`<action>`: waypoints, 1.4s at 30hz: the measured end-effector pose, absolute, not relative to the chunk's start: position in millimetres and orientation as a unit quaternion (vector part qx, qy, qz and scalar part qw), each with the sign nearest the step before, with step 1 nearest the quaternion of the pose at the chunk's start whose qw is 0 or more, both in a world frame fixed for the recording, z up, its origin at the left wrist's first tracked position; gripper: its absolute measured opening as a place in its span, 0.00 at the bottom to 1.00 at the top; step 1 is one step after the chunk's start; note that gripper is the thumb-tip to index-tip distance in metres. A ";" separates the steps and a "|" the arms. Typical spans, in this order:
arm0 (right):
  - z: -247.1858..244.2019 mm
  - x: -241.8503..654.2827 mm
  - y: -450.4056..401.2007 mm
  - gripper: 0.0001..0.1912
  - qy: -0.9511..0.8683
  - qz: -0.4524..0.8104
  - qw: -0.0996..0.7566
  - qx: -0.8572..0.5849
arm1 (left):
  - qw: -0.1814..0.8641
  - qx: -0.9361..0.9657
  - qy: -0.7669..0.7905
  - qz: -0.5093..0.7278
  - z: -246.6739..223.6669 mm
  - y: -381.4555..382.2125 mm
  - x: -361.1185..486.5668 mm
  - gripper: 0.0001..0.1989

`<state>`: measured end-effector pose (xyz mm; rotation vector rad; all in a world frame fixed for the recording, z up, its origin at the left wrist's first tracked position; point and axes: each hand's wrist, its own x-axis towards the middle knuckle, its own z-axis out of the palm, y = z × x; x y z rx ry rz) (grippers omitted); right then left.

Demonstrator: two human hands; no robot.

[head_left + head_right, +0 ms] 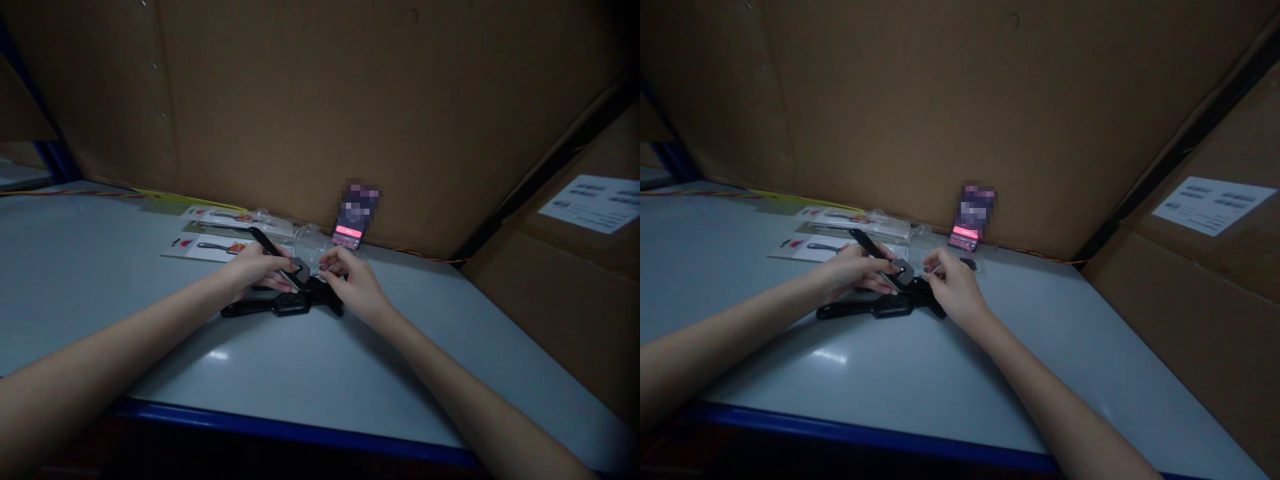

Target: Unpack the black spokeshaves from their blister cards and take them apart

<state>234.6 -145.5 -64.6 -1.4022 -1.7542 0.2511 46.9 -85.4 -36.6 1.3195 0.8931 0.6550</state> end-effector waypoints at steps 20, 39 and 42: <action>-57.1 241.5 -143.5 0.11 -0.720 0.166 0.419 -0.527 | 0.705 0.570 0.326 0.268 -33.8 -87.4 44.7 0.16; -51.9 293.2 -128.0 0.14 -0.563 0.273 0.436 -0.647 | 0.807 0.514 0.203 0.208 -33.7 -87.5 47.2 0.15; -54.2 308.7 -125.9 0.13 -0.561 0.277 0.384 -0.679 | 0.738 0.587 0.227 0.246 -33.2 -88.4 44.1 0.12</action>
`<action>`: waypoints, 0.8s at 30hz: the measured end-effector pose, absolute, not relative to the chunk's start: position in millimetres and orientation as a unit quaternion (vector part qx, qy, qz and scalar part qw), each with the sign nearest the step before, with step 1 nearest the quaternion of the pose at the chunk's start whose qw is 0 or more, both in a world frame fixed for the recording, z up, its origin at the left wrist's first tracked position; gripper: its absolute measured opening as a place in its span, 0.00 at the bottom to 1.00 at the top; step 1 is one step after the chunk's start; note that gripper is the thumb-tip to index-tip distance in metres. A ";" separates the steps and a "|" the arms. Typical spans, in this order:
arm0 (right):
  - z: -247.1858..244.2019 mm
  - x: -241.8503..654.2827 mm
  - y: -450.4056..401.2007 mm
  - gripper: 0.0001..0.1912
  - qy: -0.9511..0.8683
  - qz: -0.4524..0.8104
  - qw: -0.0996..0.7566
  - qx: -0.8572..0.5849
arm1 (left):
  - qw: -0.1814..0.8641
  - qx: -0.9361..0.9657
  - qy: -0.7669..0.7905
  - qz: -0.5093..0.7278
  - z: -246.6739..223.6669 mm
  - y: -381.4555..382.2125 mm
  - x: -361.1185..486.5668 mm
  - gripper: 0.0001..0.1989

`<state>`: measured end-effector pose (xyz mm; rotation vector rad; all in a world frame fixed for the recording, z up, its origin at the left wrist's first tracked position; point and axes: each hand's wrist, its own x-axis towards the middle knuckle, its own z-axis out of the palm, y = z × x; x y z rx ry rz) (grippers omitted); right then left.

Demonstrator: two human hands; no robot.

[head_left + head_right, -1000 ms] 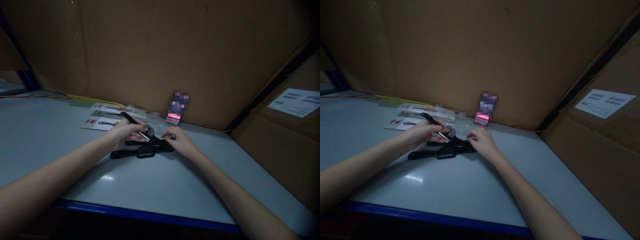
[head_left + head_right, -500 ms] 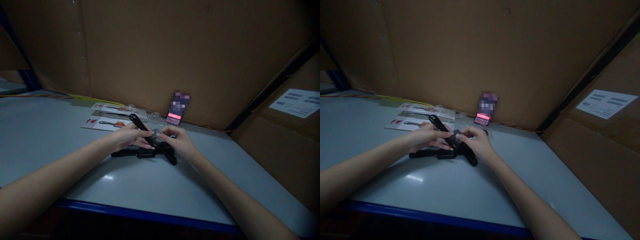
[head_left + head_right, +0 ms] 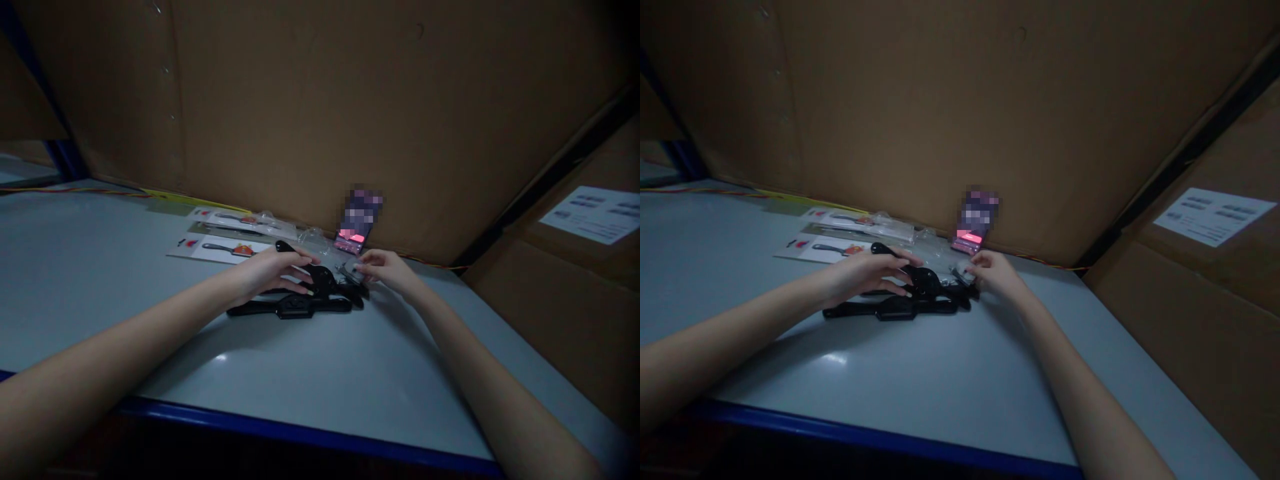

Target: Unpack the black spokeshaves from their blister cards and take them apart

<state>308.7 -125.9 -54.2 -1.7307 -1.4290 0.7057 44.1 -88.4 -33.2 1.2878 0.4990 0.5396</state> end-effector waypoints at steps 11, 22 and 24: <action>-65.4 323.4 -122.8 0.13 -0.586 0.192 0.259 -0.744 | 0.546 0.747 0.337 0.177 -27.0 -80.6 31.4 0.11; -63.4 317.7 -130.1 0.19 -0.608 0.044 0.126 -0.783 | 0.323 0.884 0.330 -0.063 -5.2 -95.9 11.2 0.12; -61.4 315.2 -132.0 0.18 -0.608 0.037 0.116 -0.785 | 0.271 0.905 0.322 -0.058 -4.3 -96.9 11.1 0.12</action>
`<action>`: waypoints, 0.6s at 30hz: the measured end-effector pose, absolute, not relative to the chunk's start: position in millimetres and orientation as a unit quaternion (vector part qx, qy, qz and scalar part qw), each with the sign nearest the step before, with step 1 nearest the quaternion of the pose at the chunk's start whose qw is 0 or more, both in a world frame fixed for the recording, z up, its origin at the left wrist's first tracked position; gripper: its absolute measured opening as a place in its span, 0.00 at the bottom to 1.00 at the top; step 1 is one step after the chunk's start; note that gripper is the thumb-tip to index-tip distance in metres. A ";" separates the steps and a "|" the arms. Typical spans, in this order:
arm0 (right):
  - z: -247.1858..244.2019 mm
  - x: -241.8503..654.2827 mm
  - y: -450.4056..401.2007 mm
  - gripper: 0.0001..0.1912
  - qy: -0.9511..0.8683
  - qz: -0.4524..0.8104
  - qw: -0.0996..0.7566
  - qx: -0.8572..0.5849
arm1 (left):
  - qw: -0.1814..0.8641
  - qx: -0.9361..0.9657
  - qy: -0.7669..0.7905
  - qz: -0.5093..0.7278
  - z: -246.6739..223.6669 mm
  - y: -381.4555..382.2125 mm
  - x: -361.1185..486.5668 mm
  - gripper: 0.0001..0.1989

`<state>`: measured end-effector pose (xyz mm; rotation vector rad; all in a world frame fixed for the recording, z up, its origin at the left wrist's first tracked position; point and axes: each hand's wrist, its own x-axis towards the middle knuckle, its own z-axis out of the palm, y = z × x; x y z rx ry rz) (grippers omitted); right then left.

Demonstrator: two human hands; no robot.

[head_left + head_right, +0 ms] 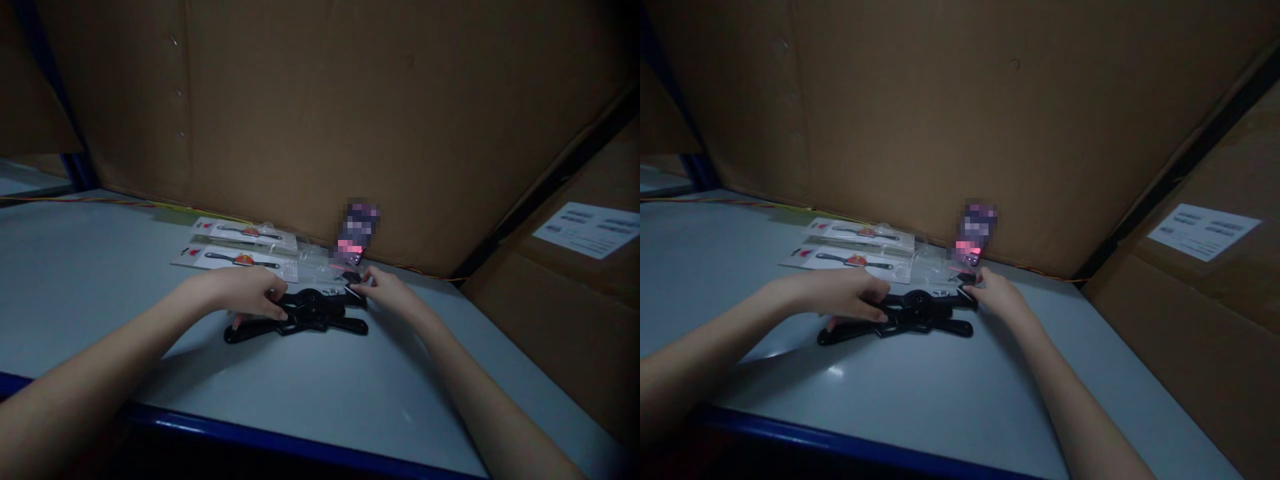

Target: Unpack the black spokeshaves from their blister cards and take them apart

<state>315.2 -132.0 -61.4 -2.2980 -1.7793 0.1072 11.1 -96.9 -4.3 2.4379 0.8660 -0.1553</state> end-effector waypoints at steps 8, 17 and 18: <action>-55.2 307.1 -137.6 0.17 -0.619 0.006 0.102 -0.779 | 0.101 0.936 0.337 -0.026 -2.4 -99.7 12.5 0.23; -49.8 297.0 -144.1 0.17 -0.615 -0.040 0.069 -0.785 | 0.070 0.931 0.358 -0.014 3.6 -109.2 19.2 0.25; -49.1 295.8 -145.0 0.17 -0.614 -0.045 0.068 -0.785 | 0.070 0.932 0.356 -0.010 4.7 -108.4 18.5 0.25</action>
